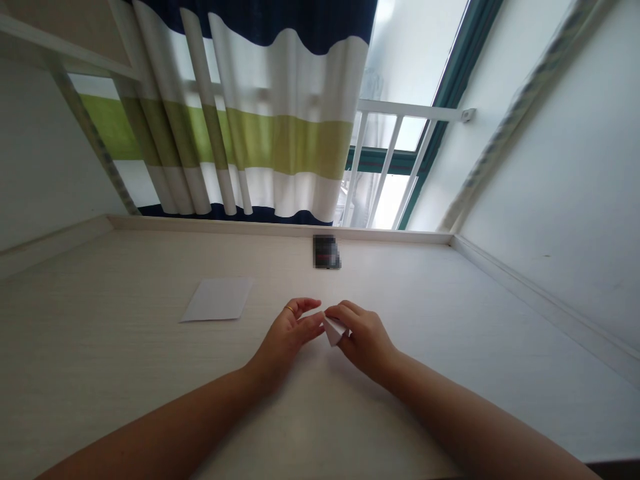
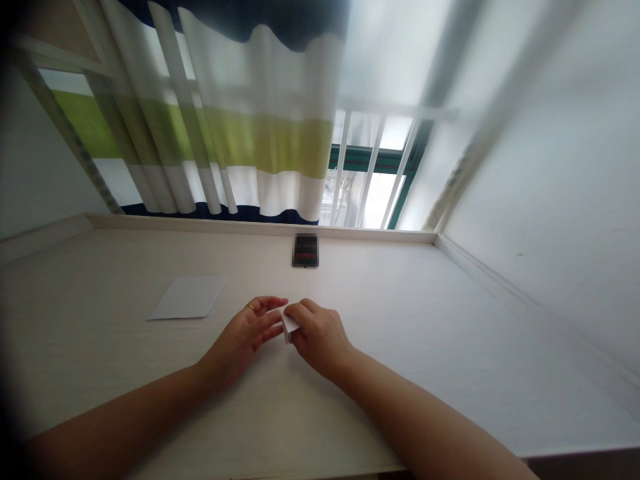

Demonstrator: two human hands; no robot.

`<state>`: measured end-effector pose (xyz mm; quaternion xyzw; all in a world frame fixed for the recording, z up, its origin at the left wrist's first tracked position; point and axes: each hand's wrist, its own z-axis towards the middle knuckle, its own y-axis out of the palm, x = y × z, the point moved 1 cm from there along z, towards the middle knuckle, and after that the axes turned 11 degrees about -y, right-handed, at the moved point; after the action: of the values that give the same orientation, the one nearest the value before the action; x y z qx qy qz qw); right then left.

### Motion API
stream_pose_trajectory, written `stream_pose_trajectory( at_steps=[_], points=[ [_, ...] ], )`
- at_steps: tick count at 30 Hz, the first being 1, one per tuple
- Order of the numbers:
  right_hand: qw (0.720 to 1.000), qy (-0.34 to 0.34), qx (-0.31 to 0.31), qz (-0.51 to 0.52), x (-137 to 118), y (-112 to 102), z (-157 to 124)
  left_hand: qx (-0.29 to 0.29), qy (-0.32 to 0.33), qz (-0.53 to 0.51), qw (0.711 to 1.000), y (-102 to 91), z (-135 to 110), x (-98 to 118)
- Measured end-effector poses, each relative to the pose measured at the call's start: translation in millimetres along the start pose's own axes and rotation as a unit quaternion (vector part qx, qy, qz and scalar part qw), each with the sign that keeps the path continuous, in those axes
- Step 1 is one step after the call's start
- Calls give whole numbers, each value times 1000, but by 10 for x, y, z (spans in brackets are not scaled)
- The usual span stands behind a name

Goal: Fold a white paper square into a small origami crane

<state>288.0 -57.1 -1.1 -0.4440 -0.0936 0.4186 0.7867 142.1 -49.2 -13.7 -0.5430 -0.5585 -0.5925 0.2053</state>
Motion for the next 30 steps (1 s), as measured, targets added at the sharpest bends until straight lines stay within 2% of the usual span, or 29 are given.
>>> stream_pose_trajectory(
  at_steps=[3,7,12,21,27,30],
  points=[
    [996,-59,12,-64,-31,-12,-4,-35,-60,-16,997,4,25,-12],
    [992,-86,31,-85,-51,-38,7,-59,-68,-25,996,3,29,-22],
    [999,-35,28,-22,-42,-43,-3,-79,-52,-18,995,9,22,-14],
    [988,25,68,138,-31,5,-1,-54,-64,-36,996,-19,25,-39],
    [957,104,68,261,-24,-1,54,-31,-73,-36,996,-49,45,-23],
    [908,174,46,379,30,-7,54,-11,-73,-23,997,-73,62,9]
  ],
)
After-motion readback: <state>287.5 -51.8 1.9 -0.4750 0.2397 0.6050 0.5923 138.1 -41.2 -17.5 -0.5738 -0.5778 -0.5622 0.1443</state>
